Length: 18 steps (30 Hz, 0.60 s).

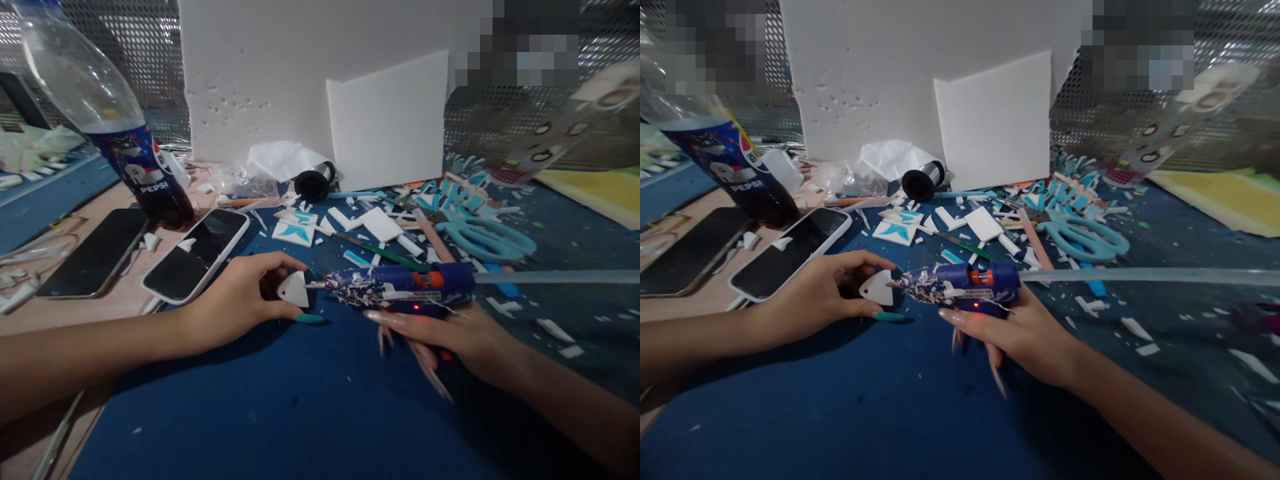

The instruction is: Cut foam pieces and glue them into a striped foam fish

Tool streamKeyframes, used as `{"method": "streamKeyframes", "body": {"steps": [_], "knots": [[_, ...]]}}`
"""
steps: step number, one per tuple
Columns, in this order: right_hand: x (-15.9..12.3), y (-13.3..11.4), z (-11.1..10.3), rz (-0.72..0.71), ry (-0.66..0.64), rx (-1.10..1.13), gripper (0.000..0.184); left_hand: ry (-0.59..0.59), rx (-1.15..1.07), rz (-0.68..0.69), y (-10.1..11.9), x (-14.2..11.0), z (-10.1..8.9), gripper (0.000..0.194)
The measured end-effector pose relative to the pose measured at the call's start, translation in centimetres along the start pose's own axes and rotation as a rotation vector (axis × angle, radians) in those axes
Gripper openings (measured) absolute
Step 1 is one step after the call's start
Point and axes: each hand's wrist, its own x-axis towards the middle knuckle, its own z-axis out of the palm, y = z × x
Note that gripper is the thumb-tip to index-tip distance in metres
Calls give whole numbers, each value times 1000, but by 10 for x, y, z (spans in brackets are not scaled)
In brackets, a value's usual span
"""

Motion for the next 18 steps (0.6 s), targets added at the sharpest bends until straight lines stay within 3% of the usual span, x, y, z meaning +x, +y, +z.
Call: {"method": "streamKeyframes", "body": {"steps": [4,10,15,18], "knots": [[0,-9,1,113,-15,74,33,-8,18,12,0,0,0,39],[-2,-11,4,90,-11,73,30,-12,15,28,1,0,0,38],[2,1,-3,52,-35,10,35,2,74,92,0,1,-1,39],[5,7,-7,-38,47,-60,33,0,121,108,0,0,-2,41]]}}
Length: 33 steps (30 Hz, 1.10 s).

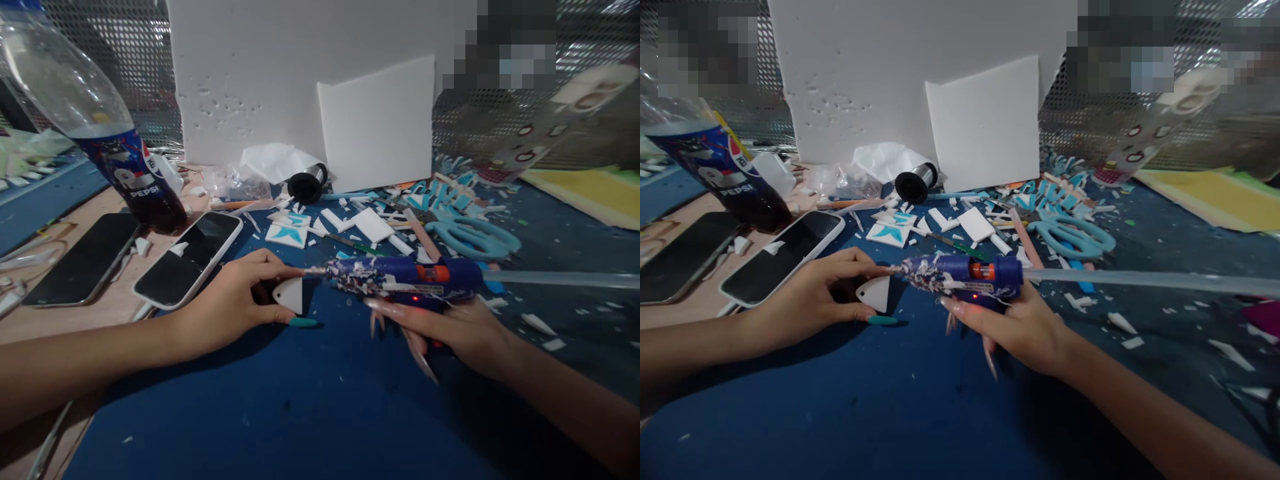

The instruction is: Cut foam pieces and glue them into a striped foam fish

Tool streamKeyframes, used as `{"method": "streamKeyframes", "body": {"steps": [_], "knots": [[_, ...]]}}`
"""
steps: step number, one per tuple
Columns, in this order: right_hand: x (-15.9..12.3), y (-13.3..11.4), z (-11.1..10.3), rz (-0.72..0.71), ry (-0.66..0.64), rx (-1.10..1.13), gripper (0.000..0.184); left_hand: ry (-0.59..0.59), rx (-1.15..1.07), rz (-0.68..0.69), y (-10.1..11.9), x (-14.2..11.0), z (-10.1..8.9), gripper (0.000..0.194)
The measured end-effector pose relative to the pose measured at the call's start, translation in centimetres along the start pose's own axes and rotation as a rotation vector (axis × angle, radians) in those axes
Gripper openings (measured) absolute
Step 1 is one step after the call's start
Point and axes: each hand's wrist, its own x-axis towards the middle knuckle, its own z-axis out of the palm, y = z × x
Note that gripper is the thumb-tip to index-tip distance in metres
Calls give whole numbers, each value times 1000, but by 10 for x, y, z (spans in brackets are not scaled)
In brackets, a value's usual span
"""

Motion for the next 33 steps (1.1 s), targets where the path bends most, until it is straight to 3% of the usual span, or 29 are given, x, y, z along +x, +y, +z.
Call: {"method": "streamKeyframes", "body": {"steps": [3,6,9,12,14,18,25,33], "knots": [[4,0,-3,-214,184,-168,24,-10,53,-3,1,0,0,43],[8,-3,-8,-444,381,-488,13,-5,104,18,0,-1,1,43],[10,-4,-10,-518,459,-767,16,13,220,61,-5,-1,3,45],[8,-6,-8,-371,397,-954,30,44,379,138,-10,-2,5,47],[4,-9,-7,-278,287,-1009,46,35,409,135,-11,-3,5,49],[-4,-9,-10,-280,8,-1079,69,22,371,104,-8,-5,5,52],[-2,-7,-15,-439,-101,-1103,68,18,311,70,-2,-5,5,51],[10,-18,-7,-385,-242,-920,72,55,382,82,-2,-8,8,47]]}}
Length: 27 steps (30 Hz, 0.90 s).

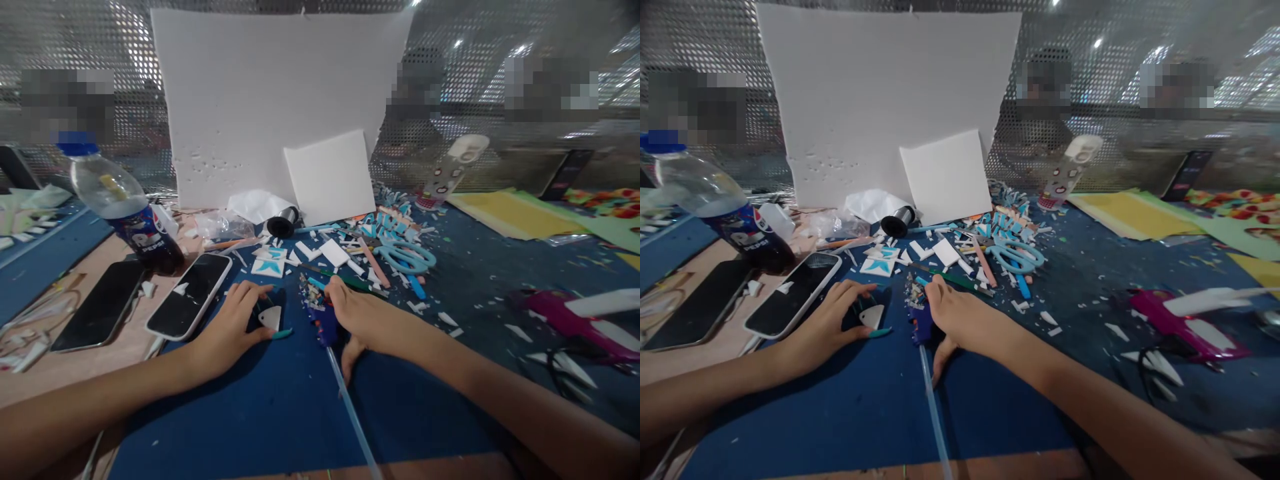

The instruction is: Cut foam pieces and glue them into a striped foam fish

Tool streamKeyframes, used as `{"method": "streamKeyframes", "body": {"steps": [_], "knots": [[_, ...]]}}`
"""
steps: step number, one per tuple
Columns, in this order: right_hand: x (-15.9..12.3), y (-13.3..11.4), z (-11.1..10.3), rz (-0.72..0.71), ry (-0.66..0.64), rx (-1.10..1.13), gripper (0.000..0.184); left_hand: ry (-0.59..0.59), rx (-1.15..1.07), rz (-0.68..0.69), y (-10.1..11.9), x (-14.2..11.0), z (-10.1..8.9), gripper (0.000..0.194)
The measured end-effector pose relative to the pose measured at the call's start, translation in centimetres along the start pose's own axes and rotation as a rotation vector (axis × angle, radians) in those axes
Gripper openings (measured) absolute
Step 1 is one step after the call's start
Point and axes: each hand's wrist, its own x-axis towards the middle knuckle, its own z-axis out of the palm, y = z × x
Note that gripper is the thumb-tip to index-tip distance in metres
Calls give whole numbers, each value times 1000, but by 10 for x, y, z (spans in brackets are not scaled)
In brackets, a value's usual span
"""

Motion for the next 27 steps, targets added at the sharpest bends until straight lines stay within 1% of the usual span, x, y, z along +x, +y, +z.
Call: {"method": "streamKeyframes", "body": {"steps": [2,4,7,10,13,17,19,21,24,25,27], "knots": [[6,-3,1,14,20,43,74,25,7,2,-1,-1,1,47],[11,-7,3,3,68,69,78,50,16,6,-2,-2,2,46],[15,-10,6,-39,143,37,83,76,26,17,-3,-3,2,46],[12,-9,6,-75,214,-40,86,84,35,24,-2,-5,1,47],[6,-5,3,-97,254,-75,83,78,52,25,-3,-4,1,49],[0,3,-1,-75,269,-48,81,59,104,34,-4,-5,0,46],[-4,6,-3,-59,275,0,79,41,144,48,-3,-6,-2,46],[-9,9,-8,-53,283,75,75,15,191,74,0,-8,-8,45],[-15,15,-18,-5,305,165,62,-27,272,133,10,-5,-25,35],[-16,18,-21,24,317,182,56,-43,314,154,15,0,-32,30],[-12,24,-29,69,344,215,47,-36,383,142,24,17,-45,27]]}}
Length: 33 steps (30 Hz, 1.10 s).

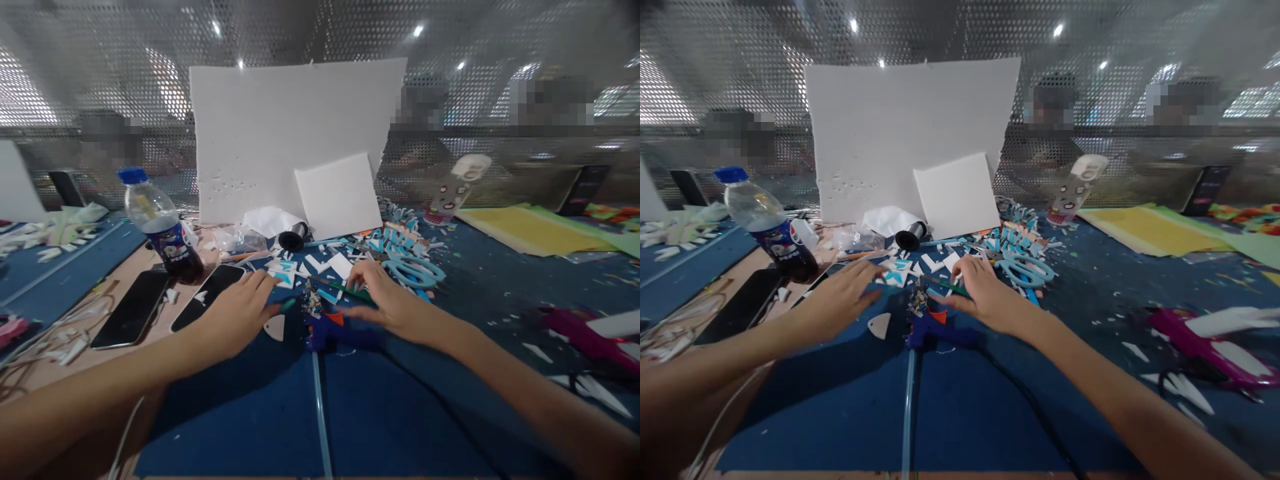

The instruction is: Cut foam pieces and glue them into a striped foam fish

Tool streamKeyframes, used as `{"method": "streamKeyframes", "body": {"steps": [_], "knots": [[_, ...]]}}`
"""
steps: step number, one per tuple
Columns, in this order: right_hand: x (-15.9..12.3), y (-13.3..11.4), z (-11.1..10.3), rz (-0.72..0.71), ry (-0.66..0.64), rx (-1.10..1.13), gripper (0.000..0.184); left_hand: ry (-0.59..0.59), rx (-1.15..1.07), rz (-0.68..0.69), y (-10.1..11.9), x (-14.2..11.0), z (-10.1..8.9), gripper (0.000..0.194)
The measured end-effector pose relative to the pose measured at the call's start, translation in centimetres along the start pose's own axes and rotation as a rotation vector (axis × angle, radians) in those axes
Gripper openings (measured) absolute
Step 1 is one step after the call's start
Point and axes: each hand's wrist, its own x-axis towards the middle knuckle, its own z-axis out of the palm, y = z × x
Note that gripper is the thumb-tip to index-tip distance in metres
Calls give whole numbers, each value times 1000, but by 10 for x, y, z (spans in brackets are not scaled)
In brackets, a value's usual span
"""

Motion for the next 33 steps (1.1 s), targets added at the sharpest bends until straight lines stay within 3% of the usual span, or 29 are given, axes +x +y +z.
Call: {"method": "streamKeyframes", "body": {"steps": [3,6,9,13,19,25,29,33], "knots": [[22,4,-9,41,38,35,39,43,67,-119,1,42,-13,34],[57,4,-18,104,1,16,31,90,93,-304,2,91,-10,52],[93,3,-31,146,-50,12,23,101,57,-446,2,129,3,35],[122,9,-47,180,-43,64,28,117,-76,-474,-4,154,15,33],[126,28,-52,195,48,288,39,72,-434,-450,-28,156,-4,31],[126,35,-50,179,263,599,67,124,-912,-301,-25,133,-42,28],[126,26,-49,70,153,842,70,176,-1148,-178,-21,118,-53,29],[125,16,-37,-34,-2,1011,62,219,-1305,-162,-23,112,-55,28]]}}
